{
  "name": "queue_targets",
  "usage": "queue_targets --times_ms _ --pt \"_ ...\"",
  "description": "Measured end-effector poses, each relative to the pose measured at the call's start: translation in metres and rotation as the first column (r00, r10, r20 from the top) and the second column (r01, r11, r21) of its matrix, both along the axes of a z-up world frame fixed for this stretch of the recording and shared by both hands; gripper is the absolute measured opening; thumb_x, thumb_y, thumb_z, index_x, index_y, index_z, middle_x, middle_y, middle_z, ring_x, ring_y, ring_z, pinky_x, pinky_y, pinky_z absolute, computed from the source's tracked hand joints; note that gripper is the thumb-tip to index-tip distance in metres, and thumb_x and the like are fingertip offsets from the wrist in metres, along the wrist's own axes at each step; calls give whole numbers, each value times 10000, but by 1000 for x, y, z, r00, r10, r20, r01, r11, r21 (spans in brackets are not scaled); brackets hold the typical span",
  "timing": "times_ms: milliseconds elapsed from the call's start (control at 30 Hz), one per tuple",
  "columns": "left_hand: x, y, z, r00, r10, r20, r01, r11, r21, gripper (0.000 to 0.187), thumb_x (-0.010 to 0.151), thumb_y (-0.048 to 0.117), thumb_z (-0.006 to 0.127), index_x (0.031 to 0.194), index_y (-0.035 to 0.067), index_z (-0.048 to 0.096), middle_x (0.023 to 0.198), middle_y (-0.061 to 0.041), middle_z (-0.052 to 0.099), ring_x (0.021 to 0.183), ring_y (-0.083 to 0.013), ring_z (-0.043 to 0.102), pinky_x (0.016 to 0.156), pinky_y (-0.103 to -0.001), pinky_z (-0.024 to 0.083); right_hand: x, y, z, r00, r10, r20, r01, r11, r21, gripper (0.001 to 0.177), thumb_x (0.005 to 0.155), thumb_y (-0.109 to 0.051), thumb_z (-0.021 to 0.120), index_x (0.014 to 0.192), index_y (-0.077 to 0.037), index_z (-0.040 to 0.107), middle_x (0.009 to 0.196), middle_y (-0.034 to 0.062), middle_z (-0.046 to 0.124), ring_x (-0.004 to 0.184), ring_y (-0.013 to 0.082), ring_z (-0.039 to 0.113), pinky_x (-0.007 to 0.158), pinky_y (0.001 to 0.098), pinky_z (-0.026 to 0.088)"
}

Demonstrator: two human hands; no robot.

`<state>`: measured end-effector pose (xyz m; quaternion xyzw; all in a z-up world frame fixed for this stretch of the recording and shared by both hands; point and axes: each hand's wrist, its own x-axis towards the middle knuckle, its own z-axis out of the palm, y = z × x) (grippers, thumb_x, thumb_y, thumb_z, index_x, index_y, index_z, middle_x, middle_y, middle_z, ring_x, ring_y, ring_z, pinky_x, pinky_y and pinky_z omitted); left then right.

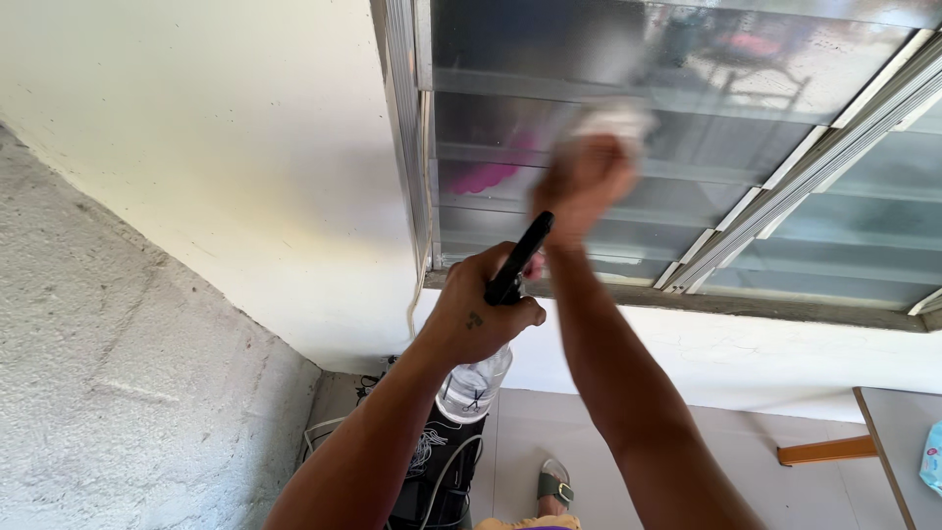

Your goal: The person sprays a glass cleaner onto a window and wipes the surface with a cloth. They repeatedly spray and wipe different sections of the window to remove dirt and streaks.

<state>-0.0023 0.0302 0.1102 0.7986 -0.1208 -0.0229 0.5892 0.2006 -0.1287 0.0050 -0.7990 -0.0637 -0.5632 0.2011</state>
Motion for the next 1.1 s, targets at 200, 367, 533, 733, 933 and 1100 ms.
queue_targets --times_ms 200,367,533,733,933,1100 --pt "6 -17 11 992 -55 112 60 997 -41 408 671 130 766 1061 64 669 912 -26 730 786 -145 715 780 -321 571 -34 52 19 936 313 -159 -351 846 -402 427 957 -66 601 1376 -112 670 1215 105 578 1126 310 526 973 491 403" --pt "11 -23 18 988 -83 -130 80 996 -27 446 664 128 752 1097 71 662 897 -66 714 690 -187 697 659 -354 550 -18 -82 15 942 291 167 -206 895 -396 348 990 -50 621 1335 -63 576 1292 145 576 1129 335 557 953 506 399" --pt "13 -22 16 995 -95 39 96 995 -14 509 665 142 798 1152 62 670 1031 -53 727 797 -156 691 714 -332 557 -26 -196 -24 681 471 560 -690 160 705 291 980 33 494 1249 -75 474 1043 74 473 869 174 511 672 230 527" --pt "11 -10 27 998 -60 -37 56 994 -91 504 656 137 759 1144 60 662 1029 -50 726 761 -212 706 704 -361 569 -11 -161 51 915 -29 403 -85 961 262 414 1015 44 546 1393 -106 466 1215 110 466 1048 221 524 886 346 503" --pt "6 -2 40 990 -7 141 22 994 -108 420 682 119 762 1086 38 679 924 -71 726 776 -149 688 729 -313 567 4 26 85 970 -25 241 76 975 -207 438 993 -135 553 1423 -62 519 1333 216 508 1226 388 494 985 576 369" --pt "10 -12 53 972 -53 228 75 993 -89 406 697 139 759 1084 66 662 885 -40 736 740 -117 694 723 -295 565 -14 55 108 969 247 1 -208 820 -534 480 935 -63 560 1406 -132 621 1198 98 569 1101 294 528 970 510 386"
